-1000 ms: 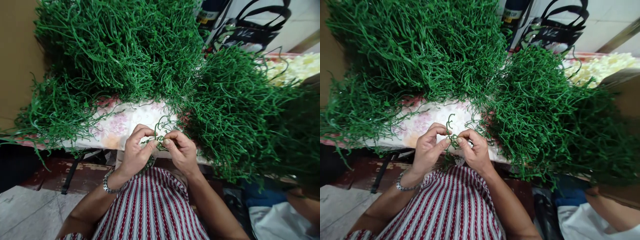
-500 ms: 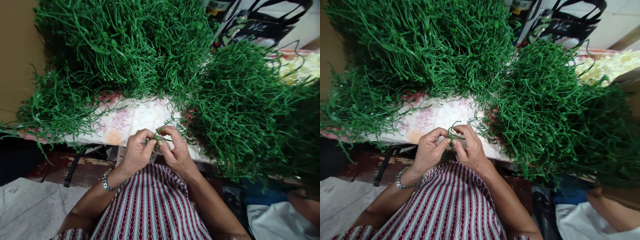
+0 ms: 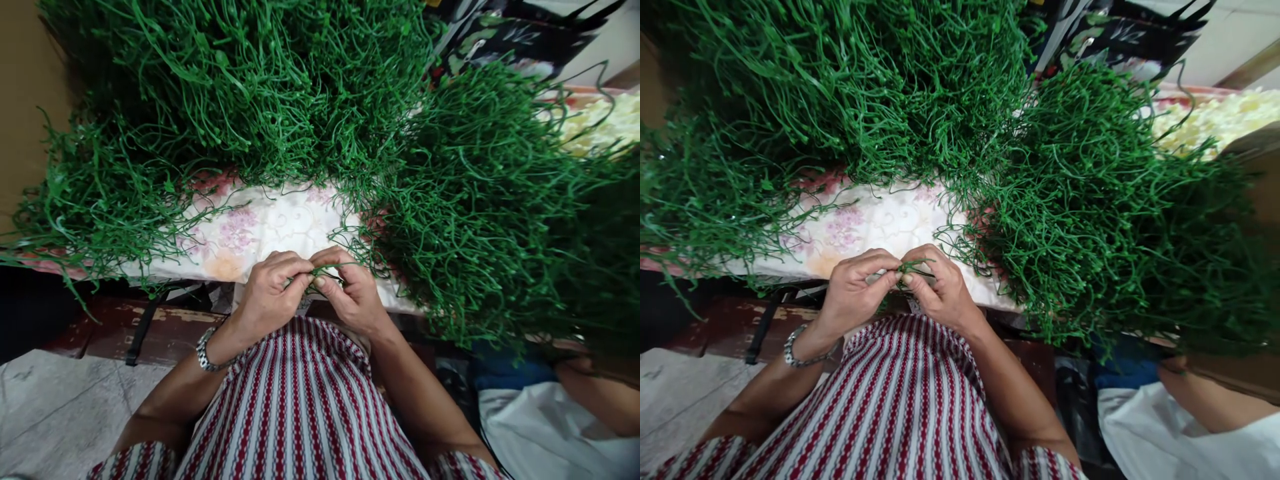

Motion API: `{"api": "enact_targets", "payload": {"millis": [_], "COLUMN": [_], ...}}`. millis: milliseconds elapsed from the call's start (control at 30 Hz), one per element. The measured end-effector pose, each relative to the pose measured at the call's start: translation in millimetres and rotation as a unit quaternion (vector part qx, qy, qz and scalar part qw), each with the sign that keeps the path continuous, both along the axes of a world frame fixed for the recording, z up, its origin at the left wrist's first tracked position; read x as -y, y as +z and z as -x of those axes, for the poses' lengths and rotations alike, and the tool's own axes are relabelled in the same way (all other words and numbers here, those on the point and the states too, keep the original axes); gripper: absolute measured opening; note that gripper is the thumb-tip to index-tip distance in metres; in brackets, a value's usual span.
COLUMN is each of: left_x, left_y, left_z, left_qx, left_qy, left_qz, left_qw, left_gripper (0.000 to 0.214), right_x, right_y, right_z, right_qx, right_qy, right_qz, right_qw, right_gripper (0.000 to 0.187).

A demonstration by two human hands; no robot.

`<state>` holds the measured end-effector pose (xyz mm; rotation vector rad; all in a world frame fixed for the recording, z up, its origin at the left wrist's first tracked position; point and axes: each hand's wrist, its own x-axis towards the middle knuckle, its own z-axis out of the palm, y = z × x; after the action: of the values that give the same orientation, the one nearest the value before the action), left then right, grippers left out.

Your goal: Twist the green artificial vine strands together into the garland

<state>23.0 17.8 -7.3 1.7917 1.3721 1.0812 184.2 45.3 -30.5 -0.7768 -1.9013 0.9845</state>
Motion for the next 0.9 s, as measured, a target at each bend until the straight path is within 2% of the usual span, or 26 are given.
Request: {"api": "enact_targets", "payload": {"millis": [133,233,333,433,567,733,900], "left_x": [-2.0,-2.8,-2.4,-0.8,0.4,-1.7,-3.3], "left_y": [-2.3,-3.1,-3.7,-3.8,-2.1,-2.5,-5.3], "left_z": [2.8,3.4,2.7,1.2,-0.4,0.2,1.9], "left_qx": [0.019,0.045,0.061,0.031,-0.008,0.005,-0.018], "left_qy": [-0.027,-0.045,-0.049,-0.031,-0.007,-0.027,-0.038], "left_qz": [0.018,0.042,0.059,0.049,0.028,0.023,0.036], "left_qw": [0.999,0.997,0.995,0.998,1.000,0.999,0.998], "left_gripper": [0.013,0.014,0.013,0.014,0.016,0.017,0.015], "right_x": [2.9,3.7,3.0,1.6,0.0,-0.3,0.1], "right_y": [-2.6,-5.2,-5.6,-2.5,2.2,2.3,4.8], "right_z": [-0.7,-1.0,-0.6,0.2,0.8,-0.5,-2.0], "right_qx": [0.009,0.021,0.020,0.041,0.071,0.093,0.147], "right_qy": [-0.016,-0.001,0.017,0.003,0.006,0.013,0.005], "right_qz": [0.040,0.045,0.029,0.011,-0.001,-0.002,-0.044], "right_qw": [0.999,0.999,0.999,0.999,0.997,0.996,0.988], "right_gripper": [0.011,0.020,0.019,0.011,0.014,0.019,0.015]}}
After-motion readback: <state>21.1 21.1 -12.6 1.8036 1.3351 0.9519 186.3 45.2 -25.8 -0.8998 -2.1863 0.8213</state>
